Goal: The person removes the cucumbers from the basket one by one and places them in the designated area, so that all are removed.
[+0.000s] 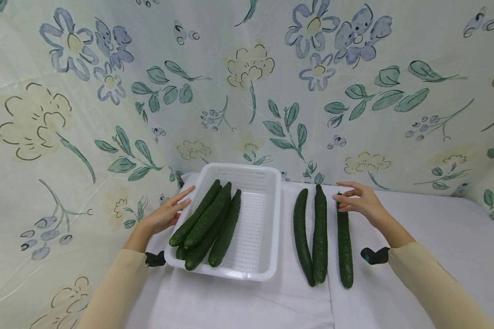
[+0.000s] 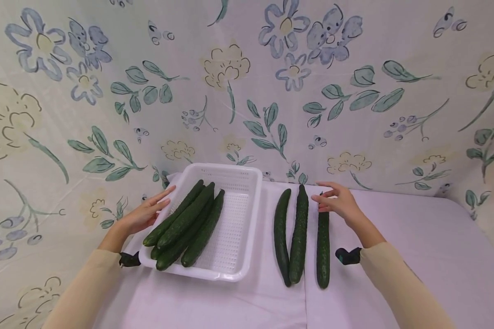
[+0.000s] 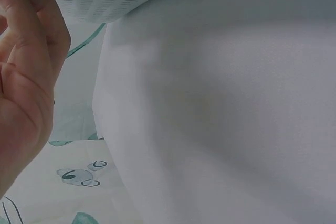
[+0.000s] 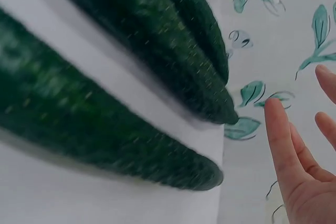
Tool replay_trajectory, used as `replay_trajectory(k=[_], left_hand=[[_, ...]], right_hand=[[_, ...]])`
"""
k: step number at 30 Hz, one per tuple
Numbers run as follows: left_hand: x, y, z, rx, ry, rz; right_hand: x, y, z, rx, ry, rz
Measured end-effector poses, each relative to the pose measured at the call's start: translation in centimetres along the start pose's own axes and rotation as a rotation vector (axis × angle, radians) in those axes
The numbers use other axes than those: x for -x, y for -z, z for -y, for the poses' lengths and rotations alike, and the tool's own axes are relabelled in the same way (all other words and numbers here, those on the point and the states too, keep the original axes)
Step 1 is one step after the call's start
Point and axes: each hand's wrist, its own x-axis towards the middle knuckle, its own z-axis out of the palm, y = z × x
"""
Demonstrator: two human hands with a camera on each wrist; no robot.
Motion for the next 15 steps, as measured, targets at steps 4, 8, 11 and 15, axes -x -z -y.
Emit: replay_trajectory(k=[4,8,11,15], left_hand=[[0.4,-0.4,-0.8,0.009,0.01,0.009],[0.4,-0.5,-0.9,0.01,0.011,0.01],[0.3,-0.4,-0.6,0.013,0.002,0.008],[-0.1,0.0,0.3,0.011,-0.012,0.008]], right_hand=[[-0.6,-0.6,1.9,-0.016,-0.008,0.016],[-1.2,-1.4,3.6,-0.061,0.013,0.028],[-1.8,-2.1,4.6,-0.073,0.037,0.037],[-2.7,-3.1,6.2,-0.082,0.046,0.056]])
